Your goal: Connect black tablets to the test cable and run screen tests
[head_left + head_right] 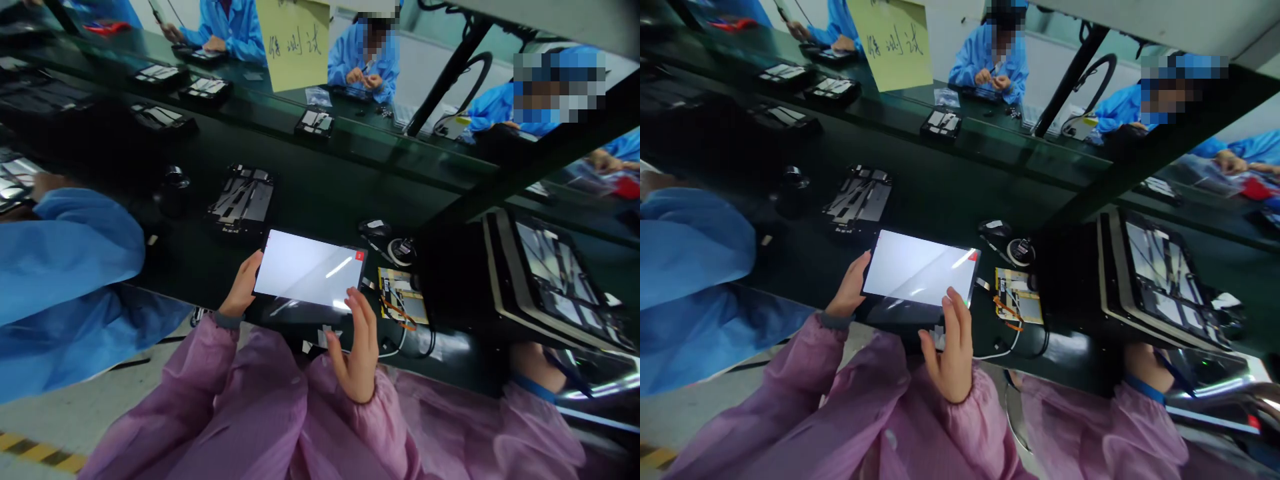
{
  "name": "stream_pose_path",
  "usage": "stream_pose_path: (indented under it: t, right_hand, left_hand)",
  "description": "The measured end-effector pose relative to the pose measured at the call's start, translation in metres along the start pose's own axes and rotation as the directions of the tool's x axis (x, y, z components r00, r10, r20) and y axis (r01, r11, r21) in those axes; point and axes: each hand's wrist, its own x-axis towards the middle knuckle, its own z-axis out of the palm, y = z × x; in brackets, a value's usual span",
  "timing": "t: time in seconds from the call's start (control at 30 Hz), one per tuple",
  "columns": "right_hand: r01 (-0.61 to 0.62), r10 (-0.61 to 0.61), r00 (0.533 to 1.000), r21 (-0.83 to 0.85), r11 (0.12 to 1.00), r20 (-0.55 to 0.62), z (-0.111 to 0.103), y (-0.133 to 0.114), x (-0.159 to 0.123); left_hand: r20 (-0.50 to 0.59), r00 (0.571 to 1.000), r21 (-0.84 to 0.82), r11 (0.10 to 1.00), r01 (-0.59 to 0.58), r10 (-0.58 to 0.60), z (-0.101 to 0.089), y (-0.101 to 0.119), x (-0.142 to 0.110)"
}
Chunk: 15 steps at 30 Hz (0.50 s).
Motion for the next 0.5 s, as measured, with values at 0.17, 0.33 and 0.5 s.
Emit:
stream_pose_path:
  t: [0.17, 0.33, 0.5]
  right_hand:
    - [-0.152, 0.163, 0.986, -0.192, 0.969, 0.041, 0.018, 0.031, -0.046]
    - [-0.188, 0.21, 0.974, -0.209, 0.96, 0.089, 0.017, 0.035, -0.055]
    - [-0.197, 0.202, 0.978, -0.11, 0.974, 0.042, 0.008, 0.027, -0.047]
  left_hand:
    - [0.065, 0.998, -0.054, 0.998, 0.017, -0.013, 0.0, 0.007, -0.004]
    - [0.046, 0.998, -0.067, 0.997, 0.048, -0.045, -0.002, 0.006, -0.004]
    - [0.093, 0.994, -0.184, 0.98, 0.07, -0.054, 0.0, -0.001, 0.0]
